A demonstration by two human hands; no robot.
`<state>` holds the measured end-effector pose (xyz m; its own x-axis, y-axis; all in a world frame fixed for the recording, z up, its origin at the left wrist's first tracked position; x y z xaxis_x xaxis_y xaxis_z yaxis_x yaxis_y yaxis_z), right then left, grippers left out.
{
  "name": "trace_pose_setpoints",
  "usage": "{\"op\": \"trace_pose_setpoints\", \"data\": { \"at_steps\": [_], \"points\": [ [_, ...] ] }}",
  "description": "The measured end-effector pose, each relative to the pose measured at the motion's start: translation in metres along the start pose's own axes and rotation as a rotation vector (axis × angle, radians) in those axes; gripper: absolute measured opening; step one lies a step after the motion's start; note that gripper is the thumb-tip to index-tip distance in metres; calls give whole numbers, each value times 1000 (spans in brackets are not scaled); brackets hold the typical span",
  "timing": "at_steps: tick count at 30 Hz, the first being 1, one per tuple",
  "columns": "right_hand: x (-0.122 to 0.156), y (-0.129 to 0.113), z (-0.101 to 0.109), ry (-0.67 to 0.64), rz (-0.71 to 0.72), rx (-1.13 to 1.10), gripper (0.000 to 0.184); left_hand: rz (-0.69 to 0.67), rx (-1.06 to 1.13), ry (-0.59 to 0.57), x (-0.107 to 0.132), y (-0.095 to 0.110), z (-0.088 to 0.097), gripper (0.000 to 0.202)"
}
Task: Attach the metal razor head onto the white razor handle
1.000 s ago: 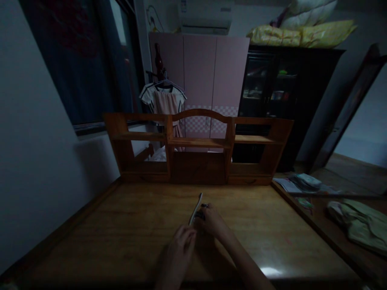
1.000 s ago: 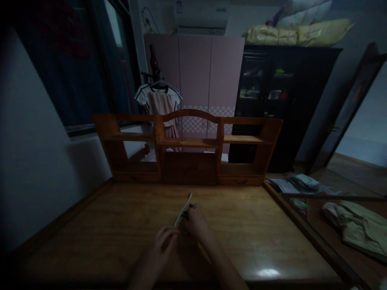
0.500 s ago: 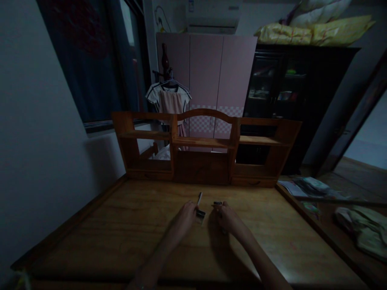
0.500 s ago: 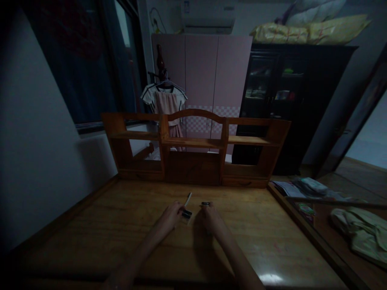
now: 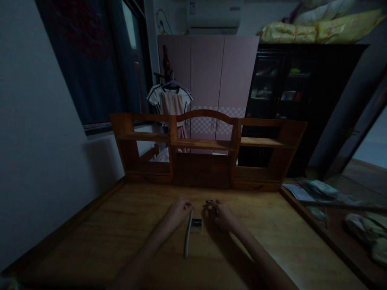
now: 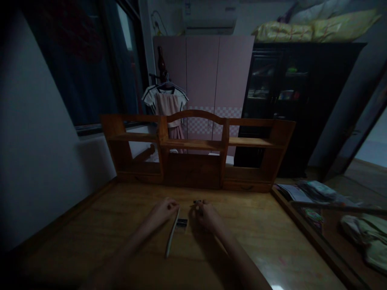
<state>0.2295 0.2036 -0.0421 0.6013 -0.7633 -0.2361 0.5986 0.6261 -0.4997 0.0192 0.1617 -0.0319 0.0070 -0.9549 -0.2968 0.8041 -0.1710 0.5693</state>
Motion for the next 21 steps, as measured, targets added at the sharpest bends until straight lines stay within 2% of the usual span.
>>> {"op": "trace_pose_setpoints", "data": {
  "at_steps": [3,5,8,10,15,21],
  "points": [
    [-4,6,-4,74,15,-68,34,-76,44,98,-41,1,-8,36],
    [-4,8,-6,100,38,-103,34,-118,86,183,-55,0,-16,36],
    [0,7,-3,126,56,-139,37,-126,166,279,-57,-6,-27,33],
    [2,7,1,135,44,-148,37,-104,237,302,-53,-11,-34,33],
    [3,6,-1,139,-15,-141,31,-25,466,245,-50,-22,-47,32],
    [5,-7,-11,97,13,-73,34,133,883,20,-52,-21,-70,41]
  ]
}}
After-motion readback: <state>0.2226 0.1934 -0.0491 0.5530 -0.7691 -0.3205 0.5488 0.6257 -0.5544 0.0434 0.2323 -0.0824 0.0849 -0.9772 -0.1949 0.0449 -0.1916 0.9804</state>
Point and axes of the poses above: each hand's wrist, its own x-axis away from the middle knuckle, its own z-axis out of the back of the hand, y = z × x, the point moved 3 cm from there along -x, towards the middle knuckle, and after that the axes turned 1 degree about z, right-handed, at the moved point
